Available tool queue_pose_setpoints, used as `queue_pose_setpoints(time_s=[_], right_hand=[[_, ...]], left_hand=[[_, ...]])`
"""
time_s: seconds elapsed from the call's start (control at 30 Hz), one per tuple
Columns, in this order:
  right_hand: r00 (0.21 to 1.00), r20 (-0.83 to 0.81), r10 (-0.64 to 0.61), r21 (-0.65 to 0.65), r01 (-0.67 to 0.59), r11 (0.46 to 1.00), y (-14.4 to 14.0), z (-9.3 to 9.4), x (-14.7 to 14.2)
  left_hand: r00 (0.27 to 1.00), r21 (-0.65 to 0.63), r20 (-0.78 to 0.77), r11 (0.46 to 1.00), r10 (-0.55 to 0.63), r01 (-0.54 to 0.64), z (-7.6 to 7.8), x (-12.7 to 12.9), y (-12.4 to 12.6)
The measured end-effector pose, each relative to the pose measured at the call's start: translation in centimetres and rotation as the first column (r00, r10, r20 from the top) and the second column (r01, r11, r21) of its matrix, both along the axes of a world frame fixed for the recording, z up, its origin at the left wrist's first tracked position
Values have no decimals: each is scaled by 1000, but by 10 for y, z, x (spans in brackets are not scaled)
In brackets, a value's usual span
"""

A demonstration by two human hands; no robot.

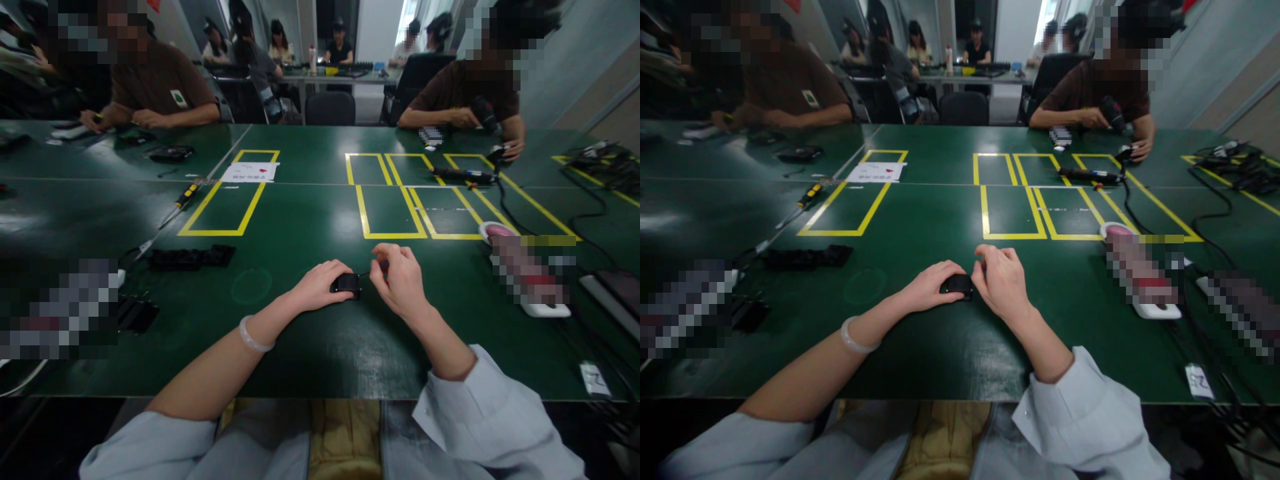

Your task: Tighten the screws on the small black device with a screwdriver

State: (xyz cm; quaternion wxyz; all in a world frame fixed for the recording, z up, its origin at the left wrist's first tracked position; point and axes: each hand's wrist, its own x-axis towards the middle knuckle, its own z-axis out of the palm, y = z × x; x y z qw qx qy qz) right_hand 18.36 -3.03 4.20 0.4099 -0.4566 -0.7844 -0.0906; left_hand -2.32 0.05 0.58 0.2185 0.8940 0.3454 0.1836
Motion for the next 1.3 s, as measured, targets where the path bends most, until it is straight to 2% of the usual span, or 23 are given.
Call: queue_pose_setpoints(time_s=[1.3], right_hand=[[999, 33, 21, -35, -20, 999, 1, 2, 2]], left_hand=[[1000, -8, 5, 1000, -4, 4, 1, 1, 0]])
